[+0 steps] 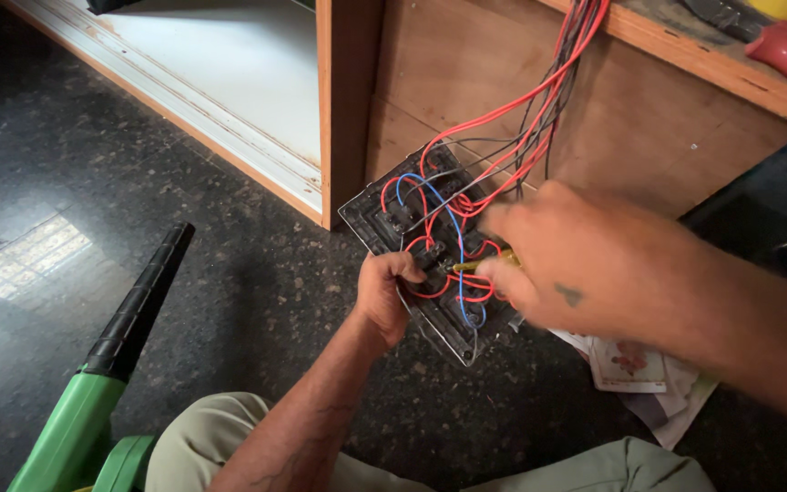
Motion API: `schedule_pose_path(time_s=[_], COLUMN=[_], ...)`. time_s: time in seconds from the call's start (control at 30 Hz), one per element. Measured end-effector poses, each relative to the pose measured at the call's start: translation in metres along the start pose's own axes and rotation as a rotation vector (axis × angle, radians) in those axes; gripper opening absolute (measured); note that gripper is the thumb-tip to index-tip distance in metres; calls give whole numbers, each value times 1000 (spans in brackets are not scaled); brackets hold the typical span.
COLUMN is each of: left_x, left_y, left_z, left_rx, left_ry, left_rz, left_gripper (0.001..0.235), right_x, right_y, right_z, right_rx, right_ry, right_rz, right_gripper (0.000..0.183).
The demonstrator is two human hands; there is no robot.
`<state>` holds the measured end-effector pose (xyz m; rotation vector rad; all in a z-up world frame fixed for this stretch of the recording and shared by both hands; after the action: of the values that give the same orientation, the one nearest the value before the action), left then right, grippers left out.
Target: The person sits on the floor and works on a black electrical board with multiple red and blue wires. They use pliers to strip wire ends and a screwdriver to tighten connections on the board terminals.
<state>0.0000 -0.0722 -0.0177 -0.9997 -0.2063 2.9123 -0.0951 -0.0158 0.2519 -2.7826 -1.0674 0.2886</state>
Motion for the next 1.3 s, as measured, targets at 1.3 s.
schedule_pose_path(time_s=[1.3], left_x=[-29], left_y=[-22], left_z=[31], left_rx=[28], left_ry=[168], left_rz=[119], left_gripper=[15], right_x=[-16], right_y=[-6], right_z=[99], right_rx=[-624], right_ry=[802], right_rz=[255], right_gripper=[14])
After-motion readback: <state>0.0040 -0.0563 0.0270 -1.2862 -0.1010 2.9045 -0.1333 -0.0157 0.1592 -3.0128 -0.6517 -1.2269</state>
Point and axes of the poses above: each hand's wrist, its own y-axis towards the middle knuckle, its own z-axis out of the palm, x = y × z, the point moved 7 cm from there along y, towards the middle knuckle, and after that the axes turned 1 degree about x, right-handed, at the moved point
